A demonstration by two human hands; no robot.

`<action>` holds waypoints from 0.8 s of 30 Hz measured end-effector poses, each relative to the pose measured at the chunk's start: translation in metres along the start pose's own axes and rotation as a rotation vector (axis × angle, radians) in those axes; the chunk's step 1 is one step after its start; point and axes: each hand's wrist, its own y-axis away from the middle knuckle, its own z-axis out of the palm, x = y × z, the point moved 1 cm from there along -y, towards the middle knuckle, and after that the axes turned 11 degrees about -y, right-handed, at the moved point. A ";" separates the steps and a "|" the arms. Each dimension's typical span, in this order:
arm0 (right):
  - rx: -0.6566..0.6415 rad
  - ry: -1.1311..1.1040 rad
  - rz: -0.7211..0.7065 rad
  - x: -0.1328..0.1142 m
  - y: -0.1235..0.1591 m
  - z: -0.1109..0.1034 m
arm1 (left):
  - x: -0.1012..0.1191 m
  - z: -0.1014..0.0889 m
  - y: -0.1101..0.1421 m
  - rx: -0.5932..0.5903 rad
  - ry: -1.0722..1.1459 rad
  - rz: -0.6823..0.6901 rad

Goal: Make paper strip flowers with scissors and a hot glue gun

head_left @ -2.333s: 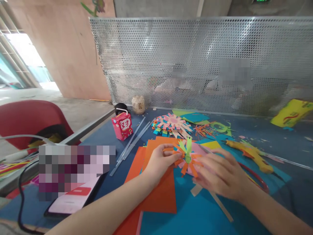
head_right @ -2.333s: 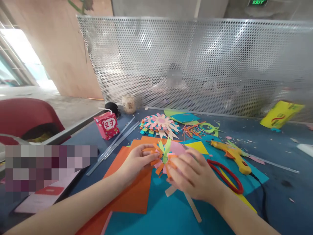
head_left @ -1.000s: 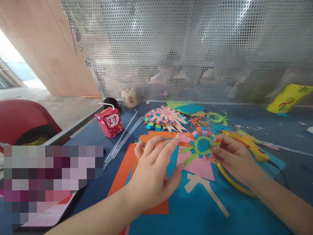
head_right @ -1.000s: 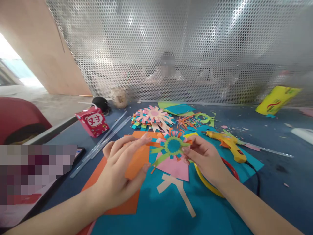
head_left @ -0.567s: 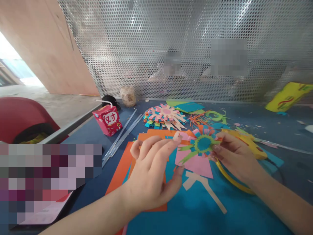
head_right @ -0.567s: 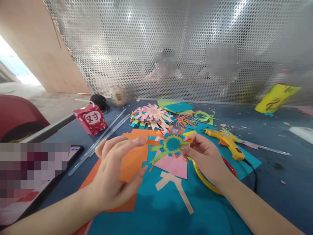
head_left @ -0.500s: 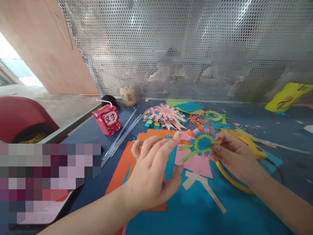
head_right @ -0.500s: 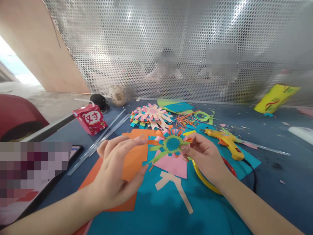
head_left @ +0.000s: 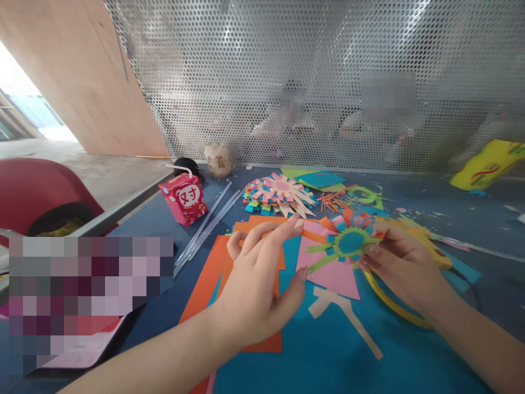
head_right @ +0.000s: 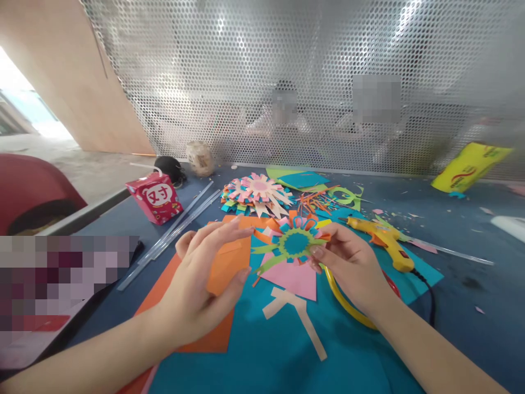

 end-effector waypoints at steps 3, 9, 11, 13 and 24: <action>-0.005 0.007 -0.007 0.000 0.000 0.001 | 0.000 0.000 -0.001 -0.026 0.054 -0.059; -0.028 0.065 -0.024 0.003 0.001 0.000 | 0.002 0.000 -0.002 -0.088 0.121 -0.084; -0.032 0.094 -0.030 0.004 0.002 -0.001 | 0.002 0.001 -0.002 -0.103 0.144 -0.091; -0.042 0.148 -0.039 0.003 0.003 -0.002 | 0.001 0.001 -0.002 -0.098 0.180 -0.092; -0.197 0.414 -0.208 -0.006 0.005 0.010 | 0.005 -0.001 -0.004 0.043 0.222 -0.060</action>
